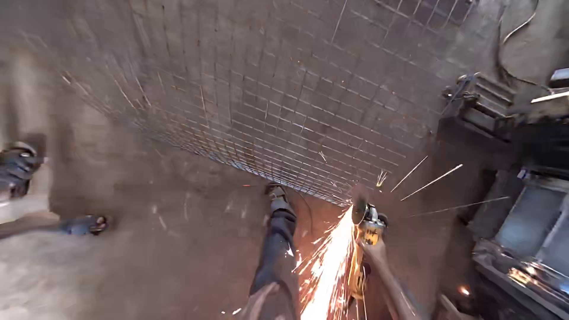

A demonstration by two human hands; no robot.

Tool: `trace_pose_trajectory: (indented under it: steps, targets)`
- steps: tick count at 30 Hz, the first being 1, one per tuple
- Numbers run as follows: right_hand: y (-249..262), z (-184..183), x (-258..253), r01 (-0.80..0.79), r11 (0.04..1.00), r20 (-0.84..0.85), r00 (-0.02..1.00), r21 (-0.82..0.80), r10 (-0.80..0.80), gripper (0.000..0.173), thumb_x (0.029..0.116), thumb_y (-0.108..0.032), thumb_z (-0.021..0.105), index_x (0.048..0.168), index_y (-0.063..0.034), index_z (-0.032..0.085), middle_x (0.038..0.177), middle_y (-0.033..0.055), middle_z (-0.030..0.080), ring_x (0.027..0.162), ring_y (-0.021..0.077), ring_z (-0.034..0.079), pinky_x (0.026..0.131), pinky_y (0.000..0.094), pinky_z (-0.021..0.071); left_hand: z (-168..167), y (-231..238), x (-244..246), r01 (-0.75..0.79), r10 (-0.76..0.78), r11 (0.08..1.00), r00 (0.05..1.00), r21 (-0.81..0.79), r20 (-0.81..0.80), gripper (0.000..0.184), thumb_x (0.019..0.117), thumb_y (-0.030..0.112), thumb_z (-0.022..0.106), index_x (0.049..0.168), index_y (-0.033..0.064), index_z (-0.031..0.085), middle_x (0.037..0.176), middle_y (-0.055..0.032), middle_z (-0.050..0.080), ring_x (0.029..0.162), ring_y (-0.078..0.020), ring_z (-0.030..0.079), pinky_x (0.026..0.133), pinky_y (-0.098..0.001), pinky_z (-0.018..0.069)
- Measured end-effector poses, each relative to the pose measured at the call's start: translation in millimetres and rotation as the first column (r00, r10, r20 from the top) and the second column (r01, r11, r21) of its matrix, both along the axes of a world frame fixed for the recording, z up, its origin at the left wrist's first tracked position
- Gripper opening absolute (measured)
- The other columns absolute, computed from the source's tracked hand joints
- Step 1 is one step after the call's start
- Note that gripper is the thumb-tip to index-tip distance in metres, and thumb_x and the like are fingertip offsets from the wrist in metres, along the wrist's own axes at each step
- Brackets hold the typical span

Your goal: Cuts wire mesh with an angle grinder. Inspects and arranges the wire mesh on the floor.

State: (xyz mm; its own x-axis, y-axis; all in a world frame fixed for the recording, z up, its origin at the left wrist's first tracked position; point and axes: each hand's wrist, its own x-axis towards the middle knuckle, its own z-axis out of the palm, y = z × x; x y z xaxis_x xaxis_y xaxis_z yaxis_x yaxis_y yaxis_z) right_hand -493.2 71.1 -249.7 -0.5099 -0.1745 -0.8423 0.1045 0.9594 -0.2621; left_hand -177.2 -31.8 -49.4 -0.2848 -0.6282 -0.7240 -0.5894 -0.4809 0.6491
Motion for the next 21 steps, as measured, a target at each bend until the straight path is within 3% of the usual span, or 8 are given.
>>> trace_pose_trajectory:
  steps: [3, 5, 8, 12, 14, 17, 20, 21]
  targets:
    - [-6.9, 6.1, -2.1, 0.008, 1.000, 0.021, 1.000, -0.030, -0.007, 0.074, 0.0775, -0.022, 0.087, 0.138, 0.0044, 0.052, 0.120, 0.0225, 0.067, 0.109, 0.0292, 0.067, 0.095, 0.0481, 0.0560, -53.5, 17.0, -29.3, 0.027, -0.023, 0.999, 0.990, -0.025, 0.137, 0.064, 0.0974, 0.043, 0.061, 0.142, -0.0020, 0.054, 0.141, -0.0217, 0.058, 0.130, -0.0310, 0.057, 0.108, -0.0488, 0.0483]
    - [-3.7, 3.0, -2.5, 0.025, 0.999, 0.022, 0.999, -0.026, -0.025, 0.077, 0.0757, -0.021, 0.089, 0.137, 0.0060, 0.052, 0.120, 0.0241, 0.066, 0.110, 0.0313, 0.066, 0.097, 0.0496, 0.0550, -103.6, 20.5, -39.7, -0.109, 0.097, 0.993, 0.975, 0.050, 0.201, 0.061, 0.0980, 0.036, 0.062, 0.146, -0.0002, 0.050, 0.143, -0.0196, 0.057, 0.131, -0.0288, 0.057, 0.109, -0.0460, 0.0489]
    - [-0.2, -14.9, 8.0, 0.070, 0.998, 0.010, 0.998, -0.006, -0.070, 0.075, 0.0717, -0.026, 0.087, 0.133, 0.0048, 0.055, 0.111, 0.0216, 0.068, 0.100, 0.0300, 0.069, 0.088, 0.0502, 0.0578, -188.0, -12.5, -47.8, -0.355, 0.334, 0.926, 0.929, 0.125, 0.162, 0.057, 0.1046, 0.028, 0.054, 0.152, -0.0003, 0.040, 0.144, -0.0218, 0.054, 0.128, -0.0306, 0.057, 0.104, -0.0483, 0.0507]
    - [6.5, -16.3, 22.5, 0.079, 0.996, 0.003, 0.997, 0.040, -0.079, 0.075, 0.0756, -0.023, 0.086, 0.136, 0.0059, 0.053, 0.115, 0.0225, 0.068, 0.104, 0.0296, 0.068, 0.092, 0.0487, 0.0562, -248.1, -30.1, -56.4, -0.505, 0.494, 0.840, 0.863, 0.197, 0.104, 0.051, 0.1086, 0.032, 0.045, 0.152, 0.0066, 0.041, 0.149, -0.0174, 0.049, 0.131, -0.0319, 0.053, 0.104, -0.0532, 0.0476]
    - [1.7, -15.9, 25.0, 0.114, 0.993, -0.001, 0.993, 0.036, -0.114, 0.078, 0.0762, -0.021, 0.086, 0.139, 0.0053, 0.049, 0.118, 0.0239, 0.065, 0.107, 0.0311, 0.066, 0.093, 0.0502, 0.0557, -259.5, -22.0, -64.8, -0.493, 0.484, 0.841, 0.870, 0.223, 0.098, 0.052, 0.1088, 0.035, 0.044, 0.152, 0.0070, 0.040, 0.152, -0.0165, 0.047, 0.133, -0.0323, 0.052, 0.104, -0.0536, 0.0476]
    - [2.4, -22.4, 28.2, 0.157, 0.987, -0.028, 0.987, -0.017, -0.157, 0.069, 0.0758, -0.020, 0.087, 0.132, 0.0036, 0.056, 0.111, 0.0198, 0.069, 0.101, 0.0270, 0.069, 0.088, 0.0474, 0.0586, -263.2, -16.3, -82.3, -0.496, 0.484, 0.826, 0.868, 0.268, 0.112, 0.051, 0.1089, 0.035, 0.045, 0.152, 0.0081, 0.042, 0.154, -0.0143, 0.046, 0.139, -0.0311, 0.048, 0.109, -0.0548, 0.0440]
    - [-3.1, -16.9, 33.2, 0.144, 0.988, -0.030, 0.989, 0.053, -0.143, 0.068, 0.0819, -0.020, 0.085, 0.137, 0.0036, 0.053, 0.119, 0.0212, 0.066, 0.108, 0.0274, 0.067, 0.095, 0.0466, 0.0558, -252.1, -20.9, -87.2, -0.475, 0.495, 0.835, 0.869, 0.277, -0.001, 0.044, 0.1111, 0.016, 0.038, 0.154, 0.0074, 0.038, 0.158, -0.0117, 0.042, 0.141, -0.0260, 0.046, 0.109, -0.0495, 0.0439]
    - [-2.9, -19.4, 33.8, 0.144, 0.987, -0.035, 0.989, 0.065, -0.142, 0.068, 0.0807, -0.021, 0.086, 0.135, 0.0033, 0.053, 0.117, 0.0210, 0.067, 0.106, 0.0279, 0.067, 0.093, 0.0472, 0.0559, -261.6, -15.8, -81.8, -0.468, 0.492, 0.861, 0.866, 0.199, -0.092, 0.044, 0.1088, 0.007, 0.037, 0.152, 0.0038, 0.040, 0.156, -0.0135, 0.045, 0.138, -0.0259, 0.051, 0.103, -0.0460, 0.0507]
